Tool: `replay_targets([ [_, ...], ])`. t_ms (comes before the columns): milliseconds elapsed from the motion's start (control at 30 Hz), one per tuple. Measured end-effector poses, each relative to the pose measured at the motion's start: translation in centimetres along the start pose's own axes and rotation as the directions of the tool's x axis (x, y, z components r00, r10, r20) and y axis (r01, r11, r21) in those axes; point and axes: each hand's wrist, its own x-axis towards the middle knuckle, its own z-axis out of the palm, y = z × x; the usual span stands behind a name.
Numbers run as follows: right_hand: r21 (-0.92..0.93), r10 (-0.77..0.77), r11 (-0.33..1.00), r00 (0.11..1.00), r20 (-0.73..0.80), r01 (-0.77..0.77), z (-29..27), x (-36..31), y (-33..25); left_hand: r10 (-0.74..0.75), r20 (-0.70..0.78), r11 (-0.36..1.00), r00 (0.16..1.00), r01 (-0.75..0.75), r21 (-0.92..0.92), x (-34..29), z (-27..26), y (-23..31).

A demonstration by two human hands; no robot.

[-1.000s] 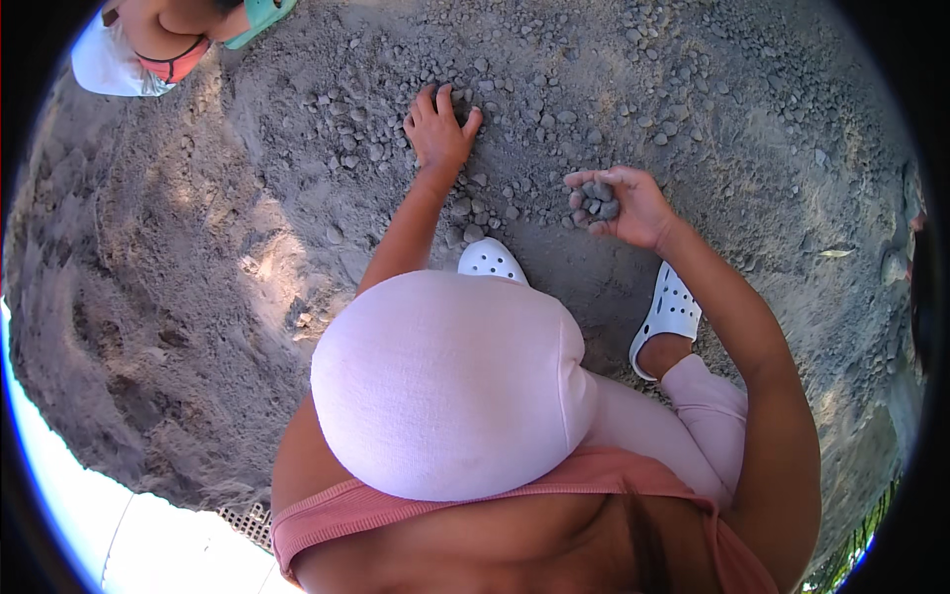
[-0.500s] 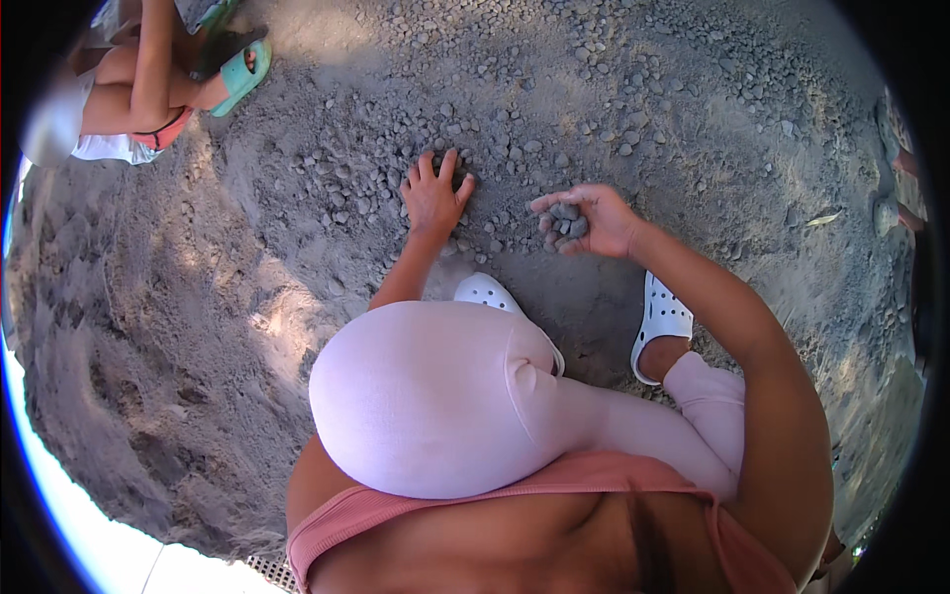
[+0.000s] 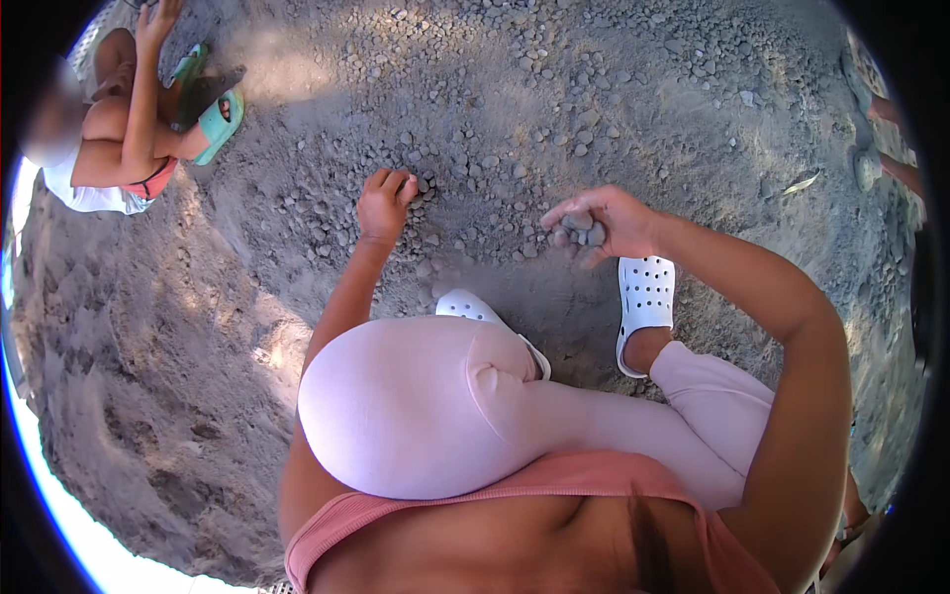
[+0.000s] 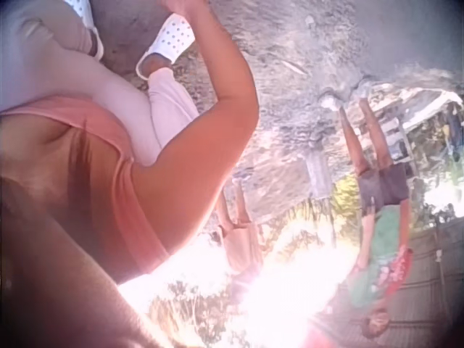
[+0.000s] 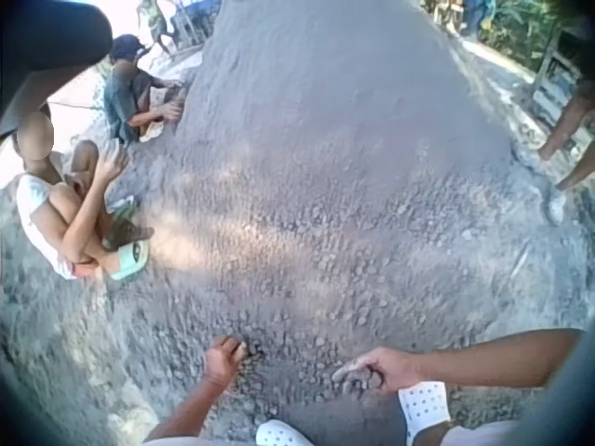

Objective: Manually sorting or picking through a pile of sand and gravel with hands.

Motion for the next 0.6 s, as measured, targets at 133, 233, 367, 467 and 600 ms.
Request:
replay_targets([
  [133, -0.224, 0.082, 0.967, 0.984, -0.16, -0.118, 1.7, -10.5, -4.9, 0.089, 0.033, 0.951, 0.996, -0.075, -0.299, 6.9, -6.3, 6.4],
  [233, -0.264, 0.0, 0.961, 0.956, -0.292, -0.081, 3.3, -16.4, -7.1, 0.289, 0.136, 0.869, 0.948, -0.2, -0.453, 12.2, -10.2, 12.9],
  [367, -0.166, -0.089, 0.985, 0.939, -0.332, 0.035, 3.5, -18.1, -7.2, 0.537, 0.203, 0.677, 0.819, -0.275, -0.682, 17.0, -11.9, 22.5],
  [467, -0.039, -0.206, 0.978, 0.955, -0.214, 0.203, 2.4, -15.8, -6.3, 0.639, 0.209, 0.578, 0.74, -0.283, -0.766, 17.9, -12.7, 29.7],
  [600, 0.367, -0.463, 0.82, 0.886, -0.026, 0.439, 0.2, -10.7, -4.0, 0.687, 0.185, 0.58, 0.703, -0.377, -0.722, 18.3, -10.7, 35.2],
])
